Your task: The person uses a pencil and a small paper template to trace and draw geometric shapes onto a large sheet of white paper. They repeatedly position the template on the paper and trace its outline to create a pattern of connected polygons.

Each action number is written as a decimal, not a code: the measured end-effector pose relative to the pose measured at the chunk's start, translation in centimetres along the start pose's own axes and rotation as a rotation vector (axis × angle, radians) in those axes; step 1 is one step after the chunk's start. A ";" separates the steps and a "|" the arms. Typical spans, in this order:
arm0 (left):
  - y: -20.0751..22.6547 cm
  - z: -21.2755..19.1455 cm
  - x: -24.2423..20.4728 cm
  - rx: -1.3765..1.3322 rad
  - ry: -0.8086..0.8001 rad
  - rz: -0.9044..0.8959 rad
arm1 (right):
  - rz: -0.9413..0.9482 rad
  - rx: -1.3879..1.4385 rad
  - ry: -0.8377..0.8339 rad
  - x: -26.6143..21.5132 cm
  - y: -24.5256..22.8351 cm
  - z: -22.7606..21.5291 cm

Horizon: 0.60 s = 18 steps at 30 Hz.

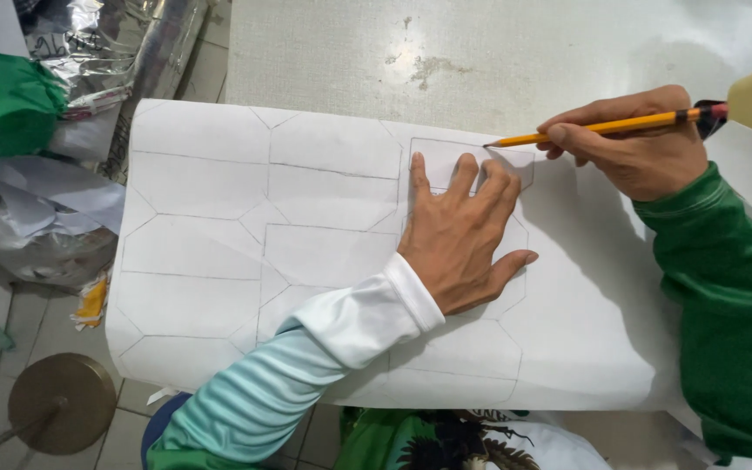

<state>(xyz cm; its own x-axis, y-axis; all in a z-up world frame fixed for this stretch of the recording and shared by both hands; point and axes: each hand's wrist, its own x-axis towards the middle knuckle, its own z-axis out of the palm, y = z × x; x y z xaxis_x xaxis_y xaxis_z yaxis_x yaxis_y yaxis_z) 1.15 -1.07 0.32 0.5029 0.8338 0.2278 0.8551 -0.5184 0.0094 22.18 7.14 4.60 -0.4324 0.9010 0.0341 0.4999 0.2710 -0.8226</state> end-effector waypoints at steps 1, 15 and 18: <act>0.0 0.1 0.0 -0.003 0.002 0.005 | 0.003 -0.003 0.004 -0.3 0.0 -0.2; 0.0 0.3 0.0 -0.047 0.001 0.008 | -0.021 -0.239 0.055 -1.7 -0.2 -1.6; -0.1 0.2 0.0 -0.043 0.008 0.010 | -0.014 -0.256 0.037 -1.9 -0.2 -1.9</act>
<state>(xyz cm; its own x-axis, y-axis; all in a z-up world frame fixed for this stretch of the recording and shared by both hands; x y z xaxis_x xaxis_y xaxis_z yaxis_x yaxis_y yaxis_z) 1.08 -1.00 0.13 0.5103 0.8270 0.2360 0.8436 -0.5347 0.0492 24.25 6.04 5.79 -0.4154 0.9070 0.0693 0.6693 0.3563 -0.6519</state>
